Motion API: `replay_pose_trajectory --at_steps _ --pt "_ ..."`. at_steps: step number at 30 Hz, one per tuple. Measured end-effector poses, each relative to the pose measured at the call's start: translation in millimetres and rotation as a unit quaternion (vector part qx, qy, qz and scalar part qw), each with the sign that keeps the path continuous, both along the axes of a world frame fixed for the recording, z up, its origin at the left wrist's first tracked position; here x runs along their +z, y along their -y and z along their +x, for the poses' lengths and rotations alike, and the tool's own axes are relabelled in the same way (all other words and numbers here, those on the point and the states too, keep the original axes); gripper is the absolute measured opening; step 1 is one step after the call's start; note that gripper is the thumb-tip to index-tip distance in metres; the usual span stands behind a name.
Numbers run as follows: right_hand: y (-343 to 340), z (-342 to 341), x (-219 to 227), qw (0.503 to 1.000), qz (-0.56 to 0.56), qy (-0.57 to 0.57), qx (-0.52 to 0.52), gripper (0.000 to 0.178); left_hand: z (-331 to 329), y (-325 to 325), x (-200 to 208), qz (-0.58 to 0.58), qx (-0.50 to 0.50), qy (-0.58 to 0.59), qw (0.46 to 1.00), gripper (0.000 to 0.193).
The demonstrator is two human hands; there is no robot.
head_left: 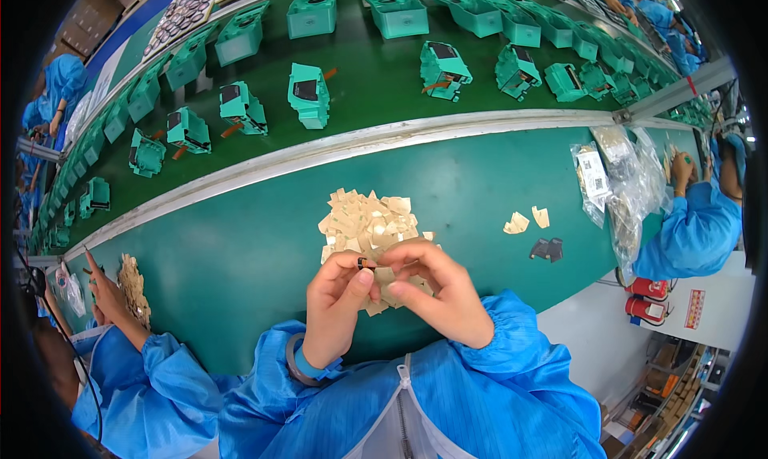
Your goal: The person assembles small electronic modules by hand on a production line, applying internal labels to plastic housings and managing electronic components.
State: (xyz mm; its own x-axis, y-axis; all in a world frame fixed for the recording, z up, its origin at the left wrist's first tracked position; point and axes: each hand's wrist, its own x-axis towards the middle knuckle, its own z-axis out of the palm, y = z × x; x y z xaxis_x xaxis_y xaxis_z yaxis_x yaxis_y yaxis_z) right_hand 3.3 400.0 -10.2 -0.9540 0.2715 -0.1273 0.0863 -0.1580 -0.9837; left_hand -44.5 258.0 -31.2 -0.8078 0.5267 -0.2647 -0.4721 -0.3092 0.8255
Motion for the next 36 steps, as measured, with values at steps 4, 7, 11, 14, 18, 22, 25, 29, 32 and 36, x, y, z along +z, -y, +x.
replay_pose_trajectory --at_steps 4,7,11,14,18,22,25,29,32,36 --pt "-7 1 -5 0.998 -0.029 -0.036 0.043 0.004 1 -3 2 0.099 -0.062 0.060 0.991 0.020" --pt "-14 2 11 0.992 -0.100 0.030 0.066 0.004 -2 0 -2 0.167 -0.122 0.082 0.975 0.027" --pt "-29 2 10 0.988 0.126 -0.013 0.083 0.008 -7 8 5 0.171 -0.186 0.080 0.964 0.036" --pt "-29 2 17 0.974 0.195 -0.047 0.109 0.012 -8 5 11 0.117 -0.124 0.032 0.985 0.033" --pt "-26 4 21 0.980 0.176 0.006 0.093 0.013 -9 4 6 -0.008 -0.103 -0.129 0.986 0.020" --pt "-31 5 20 0.976 0.186 0.011 0.108 0.013 -6 3 11 -0.034 -0.089 -0.056 0.994 0.014" --pt "-33 4 18 0.972 0.199 -0.022 0.120 0.013 -7 3 9 -0.030 -0.097 -0.026 0.994 0.012" --pt "-30 1 19 0.928 0.348 -0.123 0.048 0.017 -7 -1 8 -0.017 -0.101 -0.058 0.993 0.010" --pt "-29 4 26 0.906 0.400 -0.122 0.055 0.021 -6 -5 8 -0.050 -0.062 -0.187 0.979 0.011" --pt "-25 9 22 0.922 0.363 -0.120 0.062 0.020 -3 -8 13 -0.121 -0.034 -0.273 0.954 0.013"
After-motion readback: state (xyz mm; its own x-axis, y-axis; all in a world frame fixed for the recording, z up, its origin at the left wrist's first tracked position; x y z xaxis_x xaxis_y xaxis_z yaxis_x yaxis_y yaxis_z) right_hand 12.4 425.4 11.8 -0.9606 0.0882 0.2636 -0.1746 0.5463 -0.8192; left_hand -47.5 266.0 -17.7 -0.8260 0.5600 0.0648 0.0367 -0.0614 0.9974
